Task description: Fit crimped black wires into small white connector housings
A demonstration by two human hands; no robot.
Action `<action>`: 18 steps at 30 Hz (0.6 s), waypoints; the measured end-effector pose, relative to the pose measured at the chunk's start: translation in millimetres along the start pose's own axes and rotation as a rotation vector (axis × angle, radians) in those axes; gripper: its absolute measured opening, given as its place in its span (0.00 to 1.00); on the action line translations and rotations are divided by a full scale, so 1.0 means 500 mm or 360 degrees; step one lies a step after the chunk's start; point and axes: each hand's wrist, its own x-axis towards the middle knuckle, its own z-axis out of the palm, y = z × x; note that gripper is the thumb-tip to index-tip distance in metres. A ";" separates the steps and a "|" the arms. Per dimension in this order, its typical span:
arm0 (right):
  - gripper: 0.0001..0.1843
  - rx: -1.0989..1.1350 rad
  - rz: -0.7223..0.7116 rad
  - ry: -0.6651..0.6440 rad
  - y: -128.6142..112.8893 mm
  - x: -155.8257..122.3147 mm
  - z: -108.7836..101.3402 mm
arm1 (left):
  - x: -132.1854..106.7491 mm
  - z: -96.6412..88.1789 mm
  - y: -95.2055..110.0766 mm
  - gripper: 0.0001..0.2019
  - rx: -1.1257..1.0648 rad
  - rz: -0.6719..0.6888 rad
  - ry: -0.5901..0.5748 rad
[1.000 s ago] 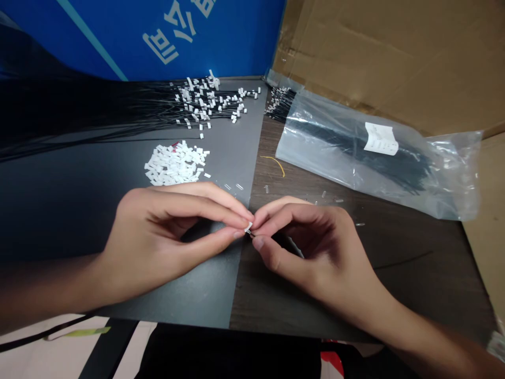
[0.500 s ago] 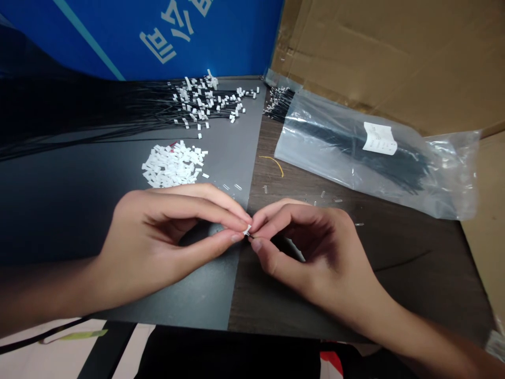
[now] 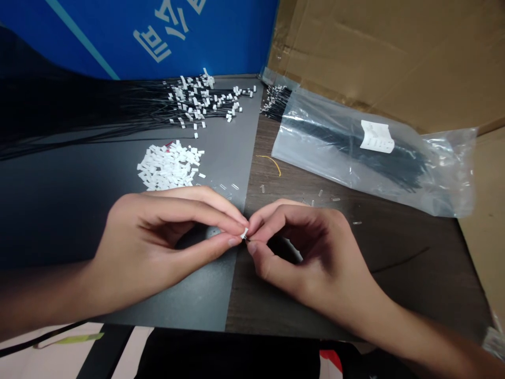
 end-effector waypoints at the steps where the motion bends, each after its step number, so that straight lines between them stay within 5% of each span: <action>1: 0.13 -0.0009 -0.0004 0.0000 0.000 0.000 0.000 | 0.001 0.000 -0.001 0.13 -0.0002 0.0001 0.0001; 18: 0.10 -0.0166 -0.0077 0.0020 0.003 -0.002 0.003 | 0.002 0.007 0.002 0.13 0.0020 -0.0003 0.0009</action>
